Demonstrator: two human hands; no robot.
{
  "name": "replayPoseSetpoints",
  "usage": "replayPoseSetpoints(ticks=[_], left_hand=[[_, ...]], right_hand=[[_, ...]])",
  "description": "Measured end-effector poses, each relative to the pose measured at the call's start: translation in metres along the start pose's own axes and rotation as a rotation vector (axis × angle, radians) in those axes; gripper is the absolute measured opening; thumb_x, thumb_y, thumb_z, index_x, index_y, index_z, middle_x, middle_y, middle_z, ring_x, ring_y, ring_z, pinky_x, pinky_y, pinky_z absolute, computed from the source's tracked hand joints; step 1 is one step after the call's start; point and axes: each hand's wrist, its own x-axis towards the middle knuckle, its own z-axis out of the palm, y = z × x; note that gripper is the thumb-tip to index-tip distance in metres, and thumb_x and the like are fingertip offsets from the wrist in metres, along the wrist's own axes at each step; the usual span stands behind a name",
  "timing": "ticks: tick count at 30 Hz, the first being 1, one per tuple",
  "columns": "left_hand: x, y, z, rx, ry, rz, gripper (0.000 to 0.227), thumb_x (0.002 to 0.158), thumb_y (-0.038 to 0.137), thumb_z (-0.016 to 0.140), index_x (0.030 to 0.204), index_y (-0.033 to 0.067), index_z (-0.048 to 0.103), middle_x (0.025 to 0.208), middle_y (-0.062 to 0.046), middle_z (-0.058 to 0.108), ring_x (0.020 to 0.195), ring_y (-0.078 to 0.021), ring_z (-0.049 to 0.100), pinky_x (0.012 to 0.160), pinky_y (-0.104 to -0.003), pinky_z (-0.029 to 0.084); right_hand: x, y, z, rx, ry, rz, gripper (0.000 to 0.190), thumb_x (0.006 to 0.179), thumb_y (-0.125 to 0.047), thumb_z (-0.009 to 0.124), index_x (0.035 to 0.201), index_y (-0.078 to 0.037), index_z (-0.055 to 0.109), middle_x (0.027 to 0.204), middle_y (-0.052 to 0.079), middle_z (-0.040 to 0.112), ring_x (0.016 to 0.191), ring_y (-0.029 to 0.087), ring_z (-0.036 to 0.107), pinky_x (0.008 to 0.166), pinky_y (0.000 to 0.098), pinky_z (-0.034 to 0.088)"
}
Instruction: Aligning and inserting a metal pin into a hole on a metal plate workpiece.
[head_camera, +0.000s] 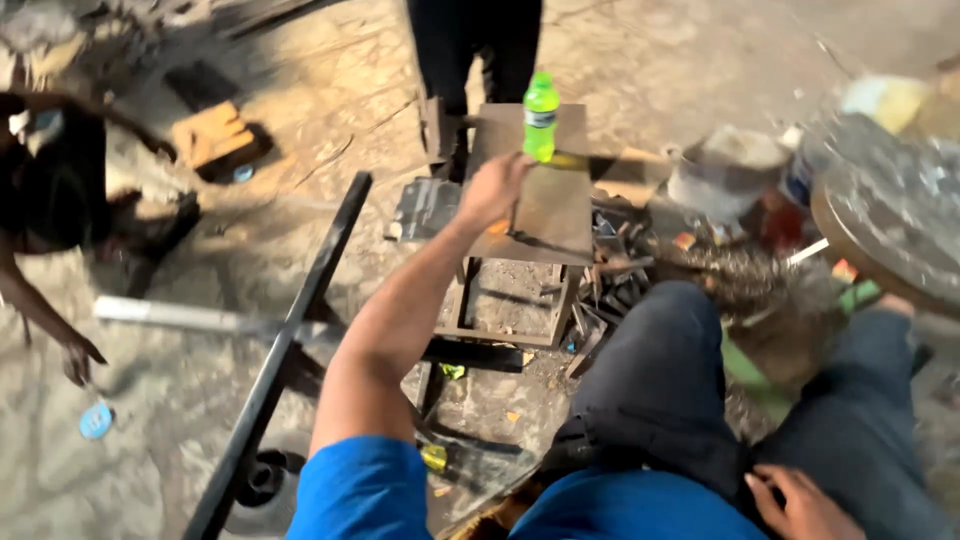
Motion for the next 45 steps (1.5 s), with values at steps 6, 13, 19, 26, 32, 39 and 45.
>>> replayPoseSetpoints(ticks=[6, 13, 19, 26, 32, 39, 45], left_hand=[[0.001, 0.046, -0.009, -0.003, -0.167, -0.068, 0.042, 0.1, 0.048, 0.057, 0.102, 0.0081, 0.072, 0.079, -0.018, 0.072, 0.076, -0.0352, 0.075, 0.072, -0.048, 0.057], [0.0, 0.042, -0.017, 0.142, -0.063, -0.084, 0.049, 0.091, 0.056, 0.069, 0.092, 0.0069, 0.075, 0.079, -0.016, 0.072, 0.076, -0.0371, 0.07, 0.068, -0.048, 0.055], [0.005, 0.009, -0.007, -0.433, -0.073, -0.404, 0.051, 0.099, 0.052, 0.058, 0.097, 0.0031, 0.072, 0.079, -0.005, 0.073, 0.056, -0.0144, 0.064, 0.05, -0.032, 0.052], [0.012, -0.008, -0.005, -0.714, -0.12, -0.466, 0.056, 0.103, 0.053, 0.057, 0.104, -0.0016, 0.069, 0.086, -0.005, 0.069, 0.06, -0.0139, 0.062, 0.052, -0.029, 0.053], [0.017, -0.019, 0.007, -0.824, -0.174, -0.451, 0.046, 0.1, 0.046, 0.054, 0.117, 0.0047, 0.065, 0.099, -0.003, 0.071, 0.07, -0.0172, 0.071, 0.061, -0.029, 0.058], [0.01, 0.026, -0.019, -0.303, -0.099, -0.258, 0.038, 0.101, 0.035, 0.065, 0.107, -0.0019, 0.068, 0.082, -0.007, 0.071, 0.065, -0.0148, 0.072, 0.061, -0.031, 0.057], [0.007, 0.029, -0.014, -0.35, -0.106, -0.367, 0.037, 0.099, 0.034, 0.066, 0.102, -0.0026, 0.066, 0.078, -0.008, 0.07, 0.06, -0.0141, 0.067, 0.057, -0.032, 0.055]], right_hand=[[0.01, 0.055, 0.029, 0.049, 0.266, -0.102, 0.026, 0.076, -0.028, 0.082, 0.097, -0.014, 0.077, 0.082, 0.012, 0.074, 0.079, 0.028, 0.074, 0.073, 0.0397, 0.06], [0.018, 0.101, 0.046, 0.085, 0.351, 0.001, 0.019, 0.078, -0.026, 0.081, 0.091, -0.012, 0.078, 0.08, 0.013, 0.073, 0.07, 0.024, 0.075, 0.07, 0.0355, 0.06], [0.012, 0.055, 0.007, 0.054, 0.039, -0.023, 0.032, 0.081, -0.033, 0.078, 0.108, -0.016, 0.075, 0.093, 0.012, 0.076, 0.088, 0.027, 0.077, 0.078, 0.039, 0.061], [0.004, 0.002, -0.012, 0.034, 0.027, 0.009, 0.032, 0.084, -0.036, 0.075, 0.11, -0.017, 0.074, 0.095, 0.01, 0.076, 0.09, 0.028, 0.076, 0.078, 0.0386, 0.061], [0.008, -0.007, -0.004, 0.063, 0.07, 0.151, 0.033, 0.08, -0.039, 0.08, 0.105, -0.019, 0.075, 0.091, 0.009, 0.077, 0.085, 0.024, 0.079, 0.076, 0.0377, 0.063], [0.017, 0.105, 0.091, 0.059, 0.23, -0.037, 0.028, 0.075, -0.039, 0.083, 0.091, -0.017, 0.078, 0.077, 0.009, 0.075, 0.075, 0.025, 0.077, 0.071, 0.0391, 0.061], [0.092, 0.214, 0.064, 0.076, 0.374, -0.216, 0.026, 0.068, -0.039, 0.085, 0.081, -0.017, 0.078, 0.066, 0.008, 0.073, 0.066, 0.024, 0.075, 0.066, 0.0382, 0.06]])
